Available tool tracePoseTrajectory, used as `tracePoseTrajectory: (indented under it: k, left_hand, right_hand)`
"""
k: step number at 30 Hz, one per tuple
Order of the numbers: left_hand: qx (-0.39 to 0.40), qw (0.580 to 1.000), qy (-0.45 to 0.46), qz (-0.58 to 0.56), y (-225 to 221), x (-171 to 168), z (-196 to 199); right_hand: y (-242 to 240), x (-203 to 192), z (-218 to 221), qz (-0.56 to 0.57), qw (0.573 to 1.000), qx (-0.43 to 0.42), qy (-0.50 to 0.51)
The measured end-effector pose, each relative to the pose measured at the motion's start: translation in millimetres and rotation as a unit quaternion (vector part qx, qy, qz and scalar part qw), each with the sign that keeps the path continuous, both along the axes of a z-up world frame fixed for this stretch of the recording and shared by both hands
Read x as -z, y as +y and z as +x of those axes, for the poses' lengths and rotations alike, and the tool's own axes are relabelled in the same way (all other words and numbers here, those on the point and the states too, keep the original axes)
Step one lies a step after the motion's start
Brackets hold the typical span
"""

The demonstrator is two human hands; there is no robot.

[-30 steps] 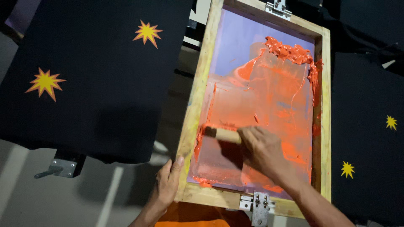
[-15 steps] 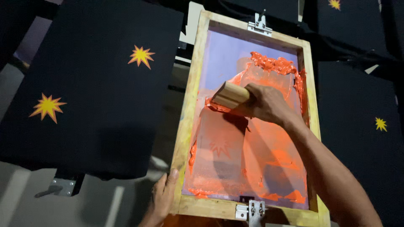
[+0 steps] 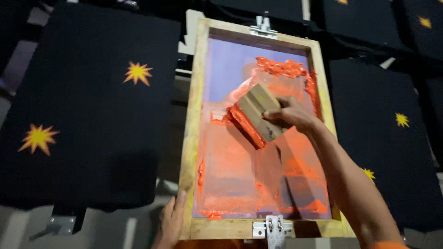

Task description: The person uses a squeegee to spread orange ink across a screen printing frame and pulls it down to print a starburst design onto black t-shirts. The person repeatedly lifts the frame to reveal the printed design and repositions it for the next print.

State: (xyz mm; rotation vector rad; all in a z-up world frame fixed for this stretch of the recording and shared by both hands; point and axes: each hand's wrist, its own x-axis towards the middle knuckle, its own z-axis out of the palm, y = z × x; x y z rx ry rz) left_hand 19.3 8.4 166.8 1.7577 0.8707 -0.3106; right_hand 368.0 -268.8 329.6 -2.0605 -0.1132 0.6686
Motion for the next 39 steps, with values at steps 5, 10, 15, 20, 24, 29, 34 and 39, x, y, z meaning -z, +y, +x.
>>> tracePoseTrajectory:
  k: [5,10,15,20,24,29,34,39]
  left_hand:
    - [-0.019,0.997,0.071,-0.032,-1.3,-31.3,8.0]
    - [-0.004,0.999,0.029,-0.020,2.0,-20.5,2.7]
    - [-0.007,0.994,0.103,-0.040,2.8,-28.7,8.2]
    - [-0.027,0.998,0.043,-0.029,0.6,-12.0,3.0]
    - [-0.005,0.998,0.050,-0.025,2.5,-25.4,4.4]
    - [-0.011,0.997,0.069,-0.035,2.3,-25.2,6.3]
    - [-0.044,0.993,0.087,-0.062,-0.2,-45.2,5.6]
    - [-0.022,0.994,0.082,-0.064,1.4,-30.3,10.8]
  right_hand:
    - [-39.2,40.1,25.1,-0.108,0.989,0.084,-0.049]
    - [-41.7,13.5,-15.3,-0.330,0.875,-0.013,-0.353]
    - [-30.3,21.4,-77.9,-0.354,0.724,-0.062,-0.589]
    - [-55.4,23.2,-102.2,-0.266,0.835,-0.068,-0.477]
    - [-47.7,-2.1,-108.0,-0.218,0.846,-0.100,-0.475]
    - [-39.4,2.2,-114.1,-0.214,0.855,-0.103,-0.460]
    - [-65.6,-5.0,-131.0,-0.215,0.879,-0.101,-0.413]
    - [-108.5,-24.6,-177.0,-0.208,0.878,-0.105,-0.419]
